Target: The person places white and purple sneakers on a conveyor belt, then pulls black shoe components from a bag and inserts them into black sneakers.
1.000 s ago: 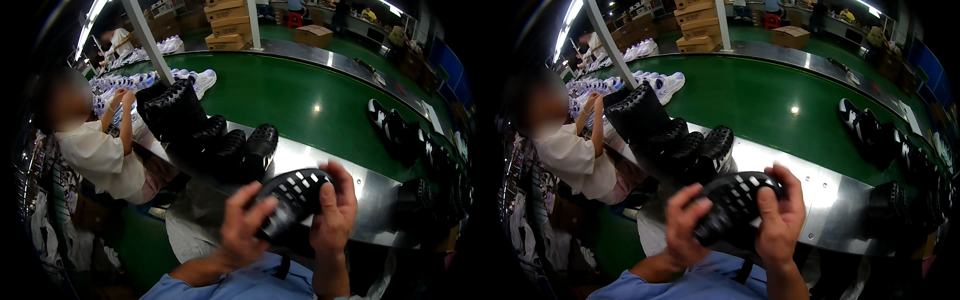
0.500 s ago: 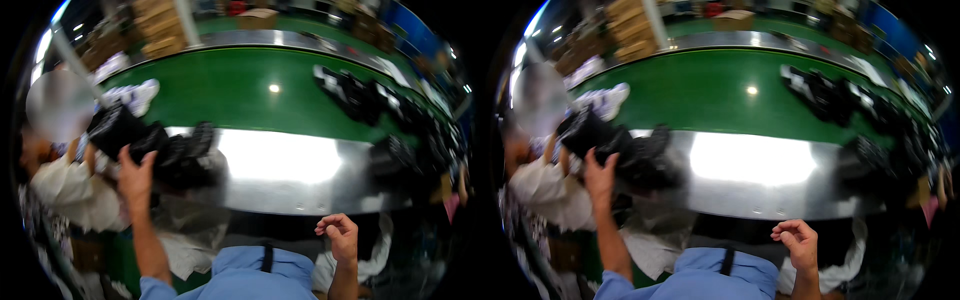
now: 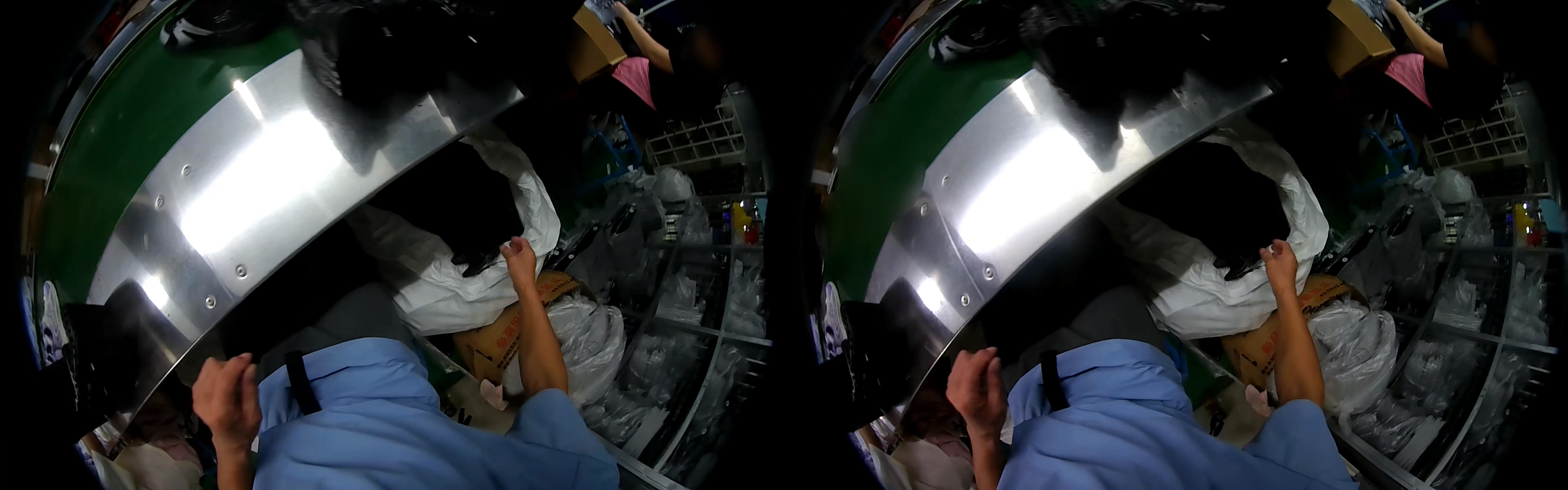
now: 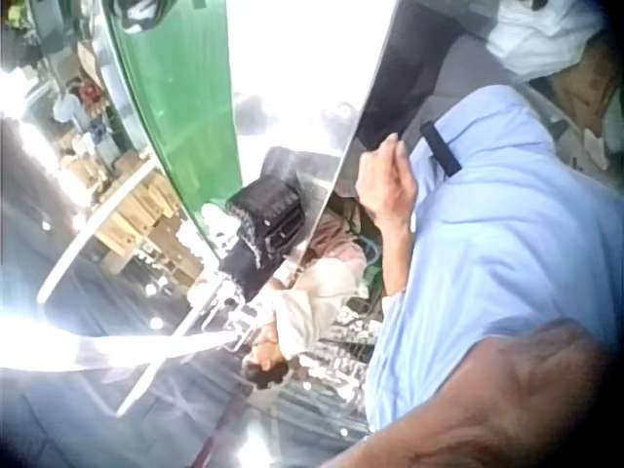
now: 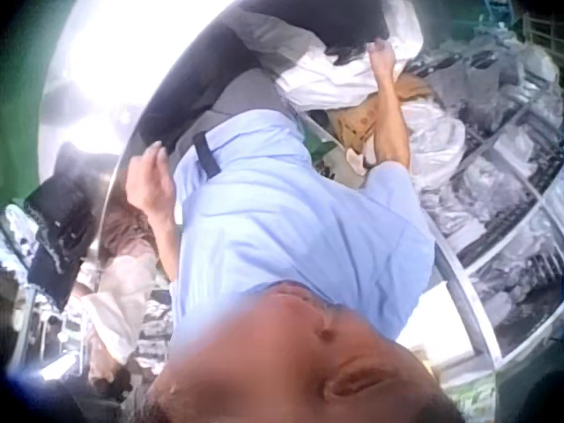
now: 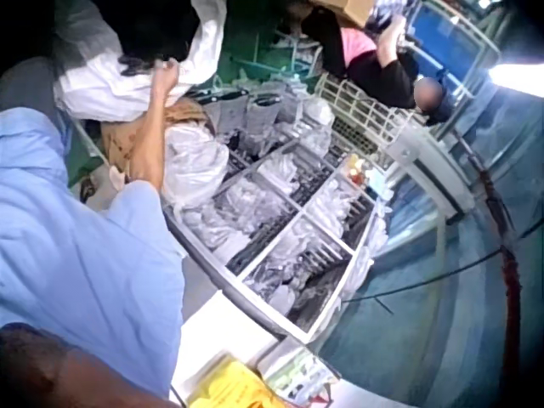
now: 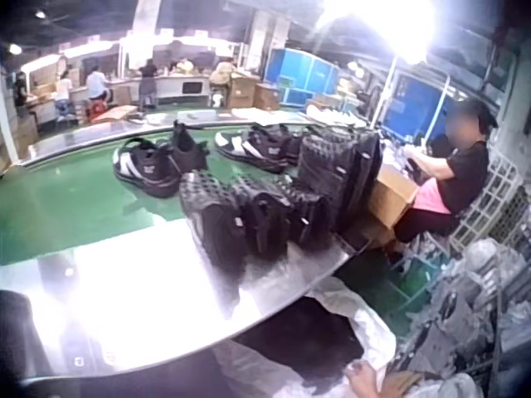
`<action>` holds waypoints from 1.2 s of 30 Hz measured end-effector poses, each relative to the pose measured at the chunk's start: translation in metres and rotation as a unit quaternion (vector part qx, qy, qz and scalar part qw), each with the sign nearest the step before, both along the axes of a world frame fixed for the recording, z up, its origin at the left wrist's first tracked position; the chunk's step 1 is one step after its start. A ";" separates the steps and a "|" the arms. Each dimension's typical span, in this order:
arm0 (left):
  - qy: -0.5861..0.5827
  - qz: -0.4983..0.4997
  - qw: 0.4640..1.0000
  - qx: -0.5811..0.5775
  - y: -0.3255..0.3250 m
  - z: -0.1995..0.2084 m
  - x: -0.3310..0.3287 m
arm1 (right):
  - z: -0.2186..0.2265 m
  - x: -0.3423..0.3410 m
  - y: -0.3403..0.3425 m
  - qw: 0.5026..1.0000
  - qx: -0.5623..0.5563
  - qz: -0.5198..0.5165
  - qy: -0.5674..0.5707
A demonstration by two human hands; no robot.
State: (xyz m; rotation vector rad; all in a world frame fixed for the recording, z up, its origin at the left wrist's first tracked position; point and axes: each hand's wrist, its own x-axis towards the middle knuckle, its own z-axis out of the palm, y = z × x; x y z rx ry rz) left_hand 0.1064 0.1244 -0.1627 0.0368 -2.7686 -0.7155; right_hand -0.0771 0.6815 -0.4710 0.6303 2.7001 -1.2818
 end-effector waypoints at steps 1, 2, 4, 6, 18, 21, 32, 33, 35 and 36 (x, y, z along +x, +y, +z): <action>-0.021 -0.031 0.999 0.019 0.008 -0.002 -0.009 | 0.001 -0.004 -0.012 1.000 -0.002 -0.003 -0.005; -0.028 -0.044 0.998 0.033 0.014 -0.002 -0.016 | 0.009 -0.009 -0.029 0.998 0.032 -0.038 -0.030; -0.042 -0.071 0.996 0.043 0.030 -0.002 -0.031 | 0.004 -0.018 -0.029 0.980 -0.042 -0.154 -0.117; -0.064 -0.071 0.993 0.075 0.038 -0.008 -0.033 | -0.006 -0.038 -0.016 0.959 -0.127 -0.194 -0.161; -0.091 -0.093 0.989 0.077 0.041 -0.016 -0.034 | -0.069 0.004 -0.025 0.912 -0.321 -0.127 -0.223; -0.075 -0.090 0.988 0.104 0.043 -0.017 -0.032 | -0.033 0.017 -0.043 0.918 -0.329 -0.180 -0.131; -0.083 -0.164 0.963 0.195 0.066 -0.037 -0.034 | 0.225 0.058 -0.210 0.876 -0.482 -0.016 -0.014; -0.064 -0.163 0.965 0.196 0.063 -0.034 -0.029 | 0.243 0.059 -0.242 0.861 -0.507 0.007 -0.033; -0.001 -0.135 0.970 0.202 0.047 -0.029 -0.017 | 0.265 0.064 -0.298 0.848 -0.522 0.070 -0.048; 0.037 -0.096 0.974 0.204 0.037 -0.028 -0.009 | 0.277 0.067 -0.322 0.851 -0.515 0.089 -0.057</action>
